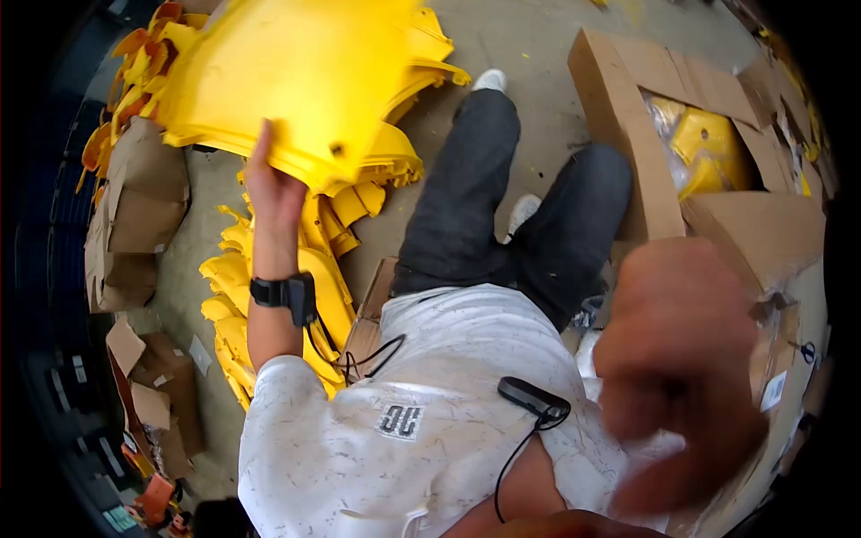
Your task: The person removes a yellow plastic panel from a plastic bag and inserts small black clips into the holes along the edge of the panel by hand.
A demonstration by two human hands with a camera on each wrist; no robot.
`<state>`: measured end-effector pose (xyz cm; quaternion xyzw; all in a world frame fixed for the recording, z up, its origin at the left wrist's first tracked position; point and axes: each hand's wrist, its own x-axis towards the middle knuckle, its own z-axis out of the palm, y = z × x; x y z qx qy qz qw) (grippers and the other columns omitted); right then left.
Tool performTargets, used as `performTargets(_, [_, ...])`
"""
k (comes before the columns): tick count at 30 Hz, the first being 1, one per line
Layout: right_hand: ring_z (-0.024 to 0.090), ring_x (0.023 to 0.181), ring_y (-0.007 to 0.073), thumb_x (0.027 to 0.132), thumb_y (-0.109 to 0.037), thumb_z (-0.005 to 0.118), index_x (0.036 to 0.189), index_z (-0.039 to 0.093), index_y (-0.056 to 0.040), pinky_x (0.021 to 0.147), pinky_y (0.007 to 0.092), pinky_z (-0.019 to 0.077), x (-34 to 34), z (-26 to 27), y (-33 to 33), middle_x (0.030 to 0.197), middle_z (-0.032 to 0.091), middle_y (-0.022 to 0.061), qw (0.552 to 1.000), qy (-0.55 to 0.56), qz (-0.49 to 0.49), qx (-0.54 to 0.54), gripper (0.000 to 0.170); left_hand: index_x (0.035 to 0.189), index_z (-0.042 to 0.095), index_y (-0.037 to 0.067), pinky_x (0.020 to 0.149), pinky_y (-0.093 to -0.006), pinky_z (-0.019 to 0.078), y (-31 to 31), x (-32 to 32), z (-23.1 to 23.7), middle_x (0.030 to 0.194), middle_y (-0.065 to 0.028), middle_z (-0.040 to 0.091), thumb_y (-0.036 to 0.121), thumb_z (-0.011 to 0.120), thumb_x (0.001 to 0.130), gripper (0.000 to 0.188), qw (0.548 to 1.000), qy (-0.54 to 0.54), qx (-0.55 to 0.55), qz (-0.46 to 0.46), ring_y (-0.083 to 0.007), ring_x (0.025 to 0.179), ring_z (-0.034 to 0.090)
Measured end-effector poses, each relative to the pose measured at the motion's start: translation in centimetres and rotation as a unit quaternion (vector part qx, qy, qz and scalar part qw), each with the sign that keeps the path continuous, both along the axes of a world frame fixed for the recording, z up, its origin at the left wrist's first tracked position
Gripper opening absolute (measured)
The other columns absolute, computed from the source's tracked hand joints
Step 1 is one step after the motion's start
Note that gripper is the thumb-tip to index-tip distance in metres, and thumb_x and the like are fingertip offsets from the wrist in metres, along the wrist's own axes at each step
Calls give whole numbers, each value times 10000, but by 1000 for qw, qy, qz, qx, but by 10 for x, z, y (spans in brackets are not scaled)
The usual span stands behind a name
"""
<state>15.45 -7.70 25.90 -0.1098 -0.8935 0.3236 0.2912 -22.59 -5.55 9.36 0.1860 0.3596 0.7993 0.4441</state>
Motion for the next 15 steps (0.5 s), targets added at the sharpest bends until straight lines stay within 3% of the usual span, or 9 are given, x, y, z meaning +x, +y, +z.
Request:
performTargets(2, [427,483,99,785,-164,652,906,532,-37,472,254,326,10,-35,0,626,524,16,989,101,-107,-33,212,1319,490,13,1035,-444,452,5,-47,24,1296,-133,569,184,548,984,380,997,29,66,42,-281,1191,559])
performTargets(5, [432,575,12,948,-81,538,1342,461,45,536,168,325,25,-97,15,771,612,34,930,251,-251,-94,421,1329,472,-4,992,-431,487,1,-97,60,1296,-142,561,114,537,979,374,966,101,161,175,-277,1167,573])
performTargets(7, [412,567,5,950,-69,522,1351,466,37,531,163,307,36,-118,25,754,592,20,914,254,-293,-119,419,1293,496,-27,929,-395,527,-6,-102,84,1242,-138,591,18,535,955,343,881,269,171,350,-266,1099,609])
performTargets(8, [391,559,-1,952,-57,507,1360,470,29,525,158,289,41,-127,28,738,572,6,892,248,-349,-146,419,1238,544,-45,841,-334,546,-6,-108,90,1139,-140,639,-60,520,928,311,846,311,200,384,-259,977,656])
performTargets(9, [391,559,-1,952,-57,507,1360,470,29,525,158,289,45,-136,30,738,572,6,896,247,-341,-144,419,1238,544,-45,841,-334,546,-5,-111,91,1139,-140,639,-60,520,928,311,843,310,200,392,-259,977,656])
performTargets(11, [353,543,-6,951,-54,506,1354,483,16,509,168,273,51,-152,34,726,536,-15,871,219,-374,-229,410,1188,583,-62,801,-318,537,3,-112,90,1091,-132,672,-69,508,925,274,722,492,132,468,-246,890,678])
performTargets(12, [353,543,-6,951,-54,506,1354,483,16,509,168,273,51,-160,36,726,536,-15,875,216,-369,-227,410,1223,591,-31,775,-297,528,13,-114,84,1109,-158,681,-110,514,873,367,548,624,81,551,-221,871,684])
performTargets(13, [344,536,-4,952,-55,507,1348,492,12,502,171,262,51,-168,39,712,521,-28,870,220,-370,-241,402,1275,604,68,842,-337,532,15,-108,70,1163,-153,669,-151,521,784,544,530,655,-49,536,-258,955,681])
performTargets(15, [335,529,-3,952,-56,507,1342,501,8,494,174,251,49,-179,46,698,507,-41,867,220,-368,-253,395,1306,604,179,941,-407,504,33,-121,45,1209,-135,642,-145,525,732,665,374,781,-10,499,-329,1060,639])
